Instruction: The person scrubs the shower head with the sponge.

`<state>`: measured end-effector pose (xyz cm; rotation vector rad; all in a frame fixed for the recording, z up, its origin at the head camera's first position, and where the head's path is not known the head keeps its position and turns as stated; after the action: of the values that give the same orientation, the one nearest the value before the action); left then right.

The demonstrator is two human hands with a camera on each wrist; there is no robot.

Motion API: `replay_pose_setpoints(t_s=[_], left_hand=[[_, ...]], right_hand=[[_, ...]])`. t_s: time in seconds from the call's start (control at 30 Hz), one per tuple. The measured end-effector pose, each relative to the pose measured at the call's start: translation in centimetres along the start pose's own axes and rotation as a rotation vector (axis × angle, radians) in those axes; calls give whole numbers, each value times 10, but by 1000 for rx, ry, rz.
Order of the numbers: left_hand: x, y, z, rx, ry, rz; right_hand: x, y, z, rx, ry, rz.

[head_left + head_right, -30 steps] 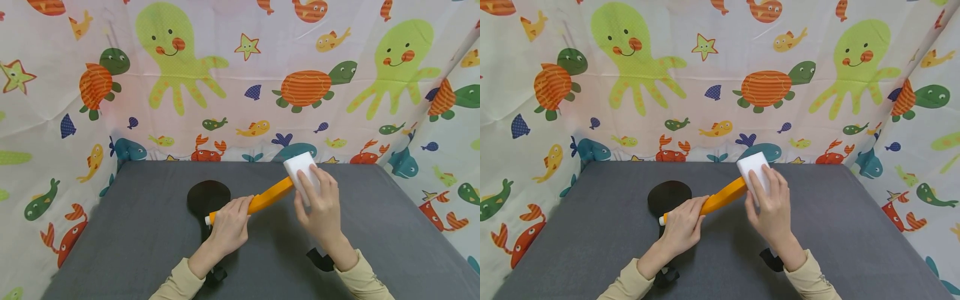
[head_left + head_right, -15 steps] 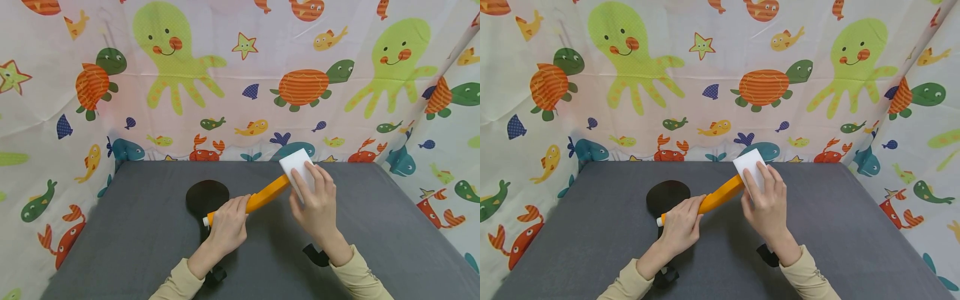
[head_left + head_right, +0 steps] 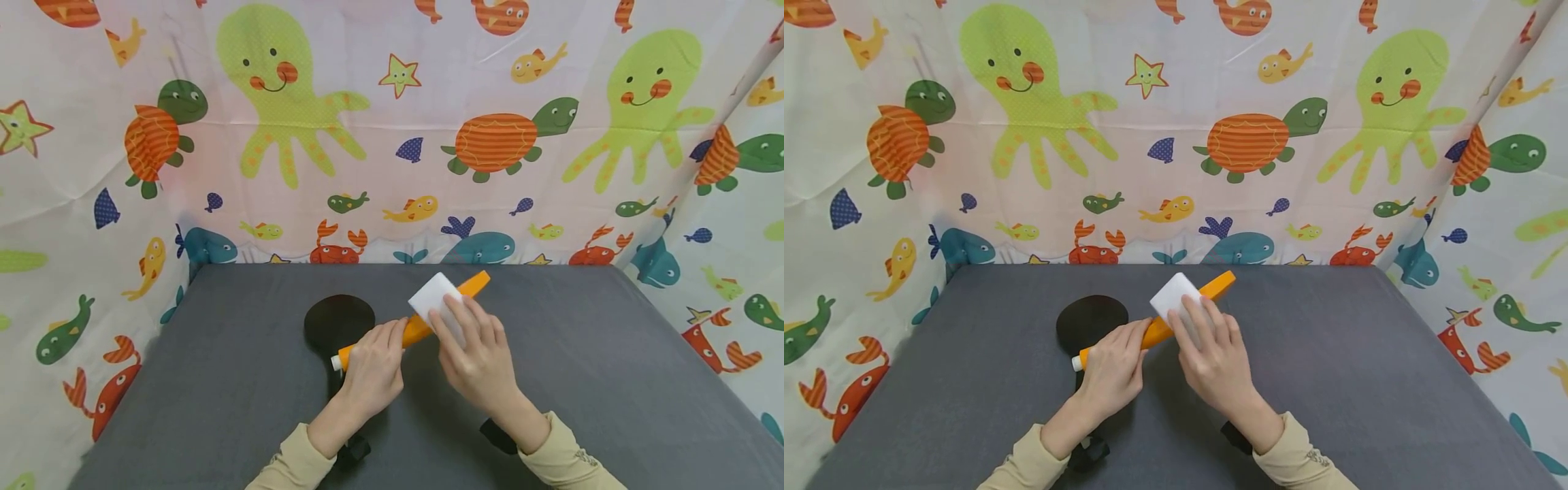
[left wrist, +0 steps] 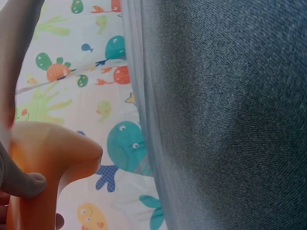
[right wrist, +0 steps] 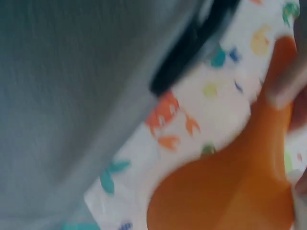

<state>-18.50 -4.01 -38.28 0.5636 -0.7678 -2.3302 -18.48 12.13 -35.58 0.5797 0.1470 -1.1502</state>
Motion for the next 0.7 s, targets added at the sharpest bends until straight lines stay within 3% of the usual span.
replay_pose_setpoints(t_s=[0.13,0.2,0.27,0.43,0.53,0.6,0.7], left_hand=[[-1,1,0,-6,4,-6],[-1,1,0,-5,6,-8],[0,0,0,-2,7,-7],[0,-1,-1,-3,-4,6],[0,-2,0,-5,-15,-7],[-1,-2,0,-6,-17,-17],[0,-1,0,-11,-20,-38]], right_hand=[[-22,3,5,22,-163,13],[-24,4,5,24,-197,16],[-18,3,3,12,-171,24],[6,-1,-5,-11,12,46],[3,0,-4,-24,26,60],[-10,2,-1,-31,-44,83],[-35,4,4,-9,-230,155]])
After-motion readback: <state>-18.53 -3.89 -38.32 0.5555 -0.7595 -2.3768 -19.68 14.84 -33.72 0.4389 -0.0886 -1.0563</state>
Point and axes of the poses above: each hand's wrist, its own z-axis towards the middle knuckle, its own y-axis out of the back of the hand, x = y × z, the point moved 3 cm from there along z, towards the middle knuckle, and after that the axes turned 14 degrees about -z, right-handed, at the moved point
